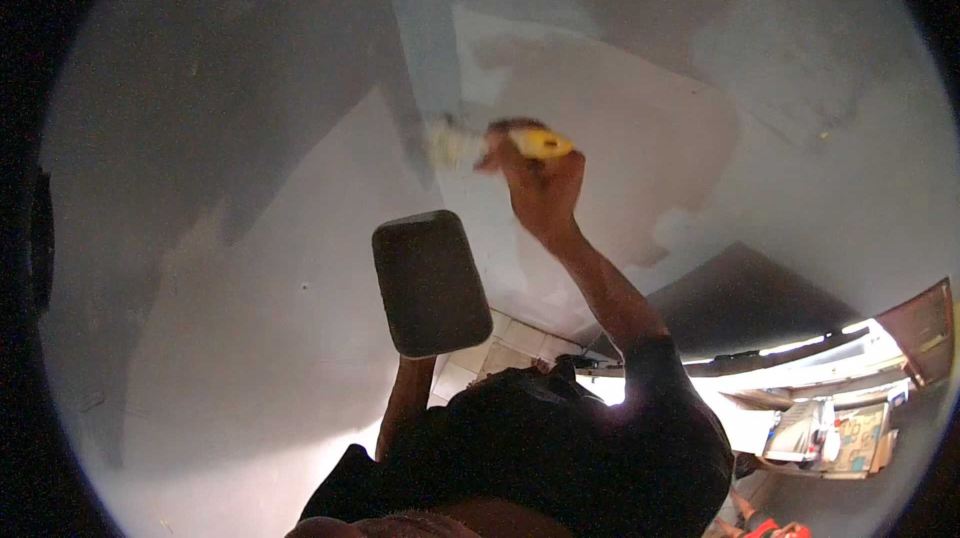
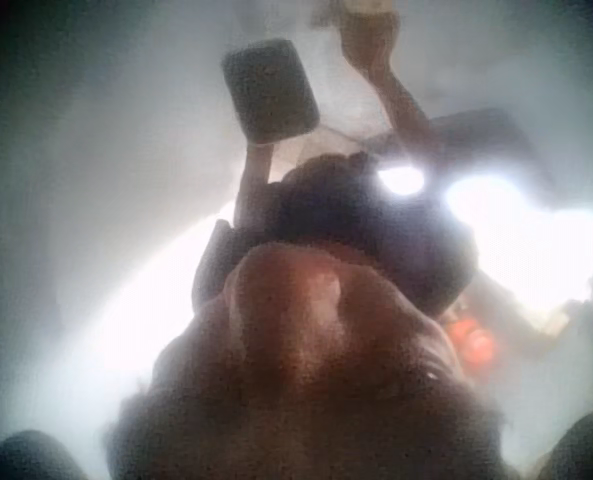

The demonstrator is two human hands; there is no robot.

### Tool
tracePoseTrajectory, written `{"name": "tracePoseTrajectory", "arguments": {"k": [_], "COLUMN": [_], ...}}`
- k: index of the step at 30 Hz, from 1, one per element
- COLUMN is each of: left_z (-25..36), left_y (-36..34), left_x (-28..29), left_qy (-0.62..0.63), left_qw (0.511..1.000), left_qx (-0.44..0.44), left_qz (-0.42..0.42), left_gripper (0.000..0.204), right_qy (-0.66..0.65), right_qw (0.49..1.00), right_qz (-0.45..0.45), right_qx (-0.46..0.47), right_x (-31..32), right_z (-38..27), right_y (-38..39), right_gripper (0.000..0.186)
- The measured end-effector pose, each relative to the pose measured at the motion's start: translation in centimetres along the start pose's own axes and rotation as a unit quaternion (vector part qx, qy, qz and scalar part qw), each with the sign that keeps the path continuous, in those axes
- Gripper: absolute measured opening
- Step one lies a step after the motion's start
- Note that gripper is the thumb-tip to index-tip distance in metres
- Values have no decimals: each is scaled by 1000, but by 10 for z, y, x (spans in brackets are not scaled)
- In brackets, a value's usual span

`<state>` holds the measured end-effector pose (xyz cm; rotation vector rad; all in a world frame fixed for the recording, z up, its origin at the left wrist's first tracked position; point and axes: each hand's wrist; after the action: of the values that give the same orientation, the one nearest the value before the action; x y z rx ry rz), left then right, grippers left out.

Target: The person paints a ceiling by dipping a brush into a container of white paint and applying it to the surface with upward strokes.

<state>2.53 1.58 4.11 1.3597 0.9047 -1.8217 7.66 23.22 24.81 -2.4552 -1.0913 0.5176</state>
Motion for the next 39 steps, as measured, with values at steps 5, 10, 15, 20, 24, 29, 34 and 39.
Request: {"name": "tracePoseTrajectory", "arguments": {"k": [5,10,15,20,24,29,34,39], "left_z": [16,35,50,62,66,68,69,56], "left_y": [5,8,9,7,6,2,-5,-9], "left_x": [5,9,14,22,23,23,18,12], "left_qy": [15,16,13,11,12,-1,-17,-19], "left_qw": [999,998,998,997,995,993,989,983], "left_qx": [38,58,66,82,95,118,147,182], "left_qz": [7,12,14,11,5,-11,-23,-33], "left_gripper": [52,53,53,54,55,55,56,57], "right_qy": [40,163,317,332,469,468,352,371], "right_qw": [970,938,842,735,631,766,856,846], "right_qz": [117,219,355,522,531,390,211,276], "right_qx": [208,215,253,276,316,204,314,266], "right_x": [-16,-16,62,149,149,26,-96,-29], "right_z": [68,109,92,52,50,125,134,117], "right_y": [-98,-135,-92,-15,-25,-93,-137,-139], "right_gripper": [20,16,19,19,18,34,21,22]}}
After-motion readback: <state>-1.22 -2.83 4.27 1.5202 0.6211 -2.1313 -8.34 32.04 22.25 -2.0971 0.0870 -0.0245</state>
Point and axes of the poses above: each hand's wrist, its own y-axis away from the middle knuckle, its own x-axis out of the back of the hand, z = x × y, and after that the axes turned 12 degrees about -x, right-handed
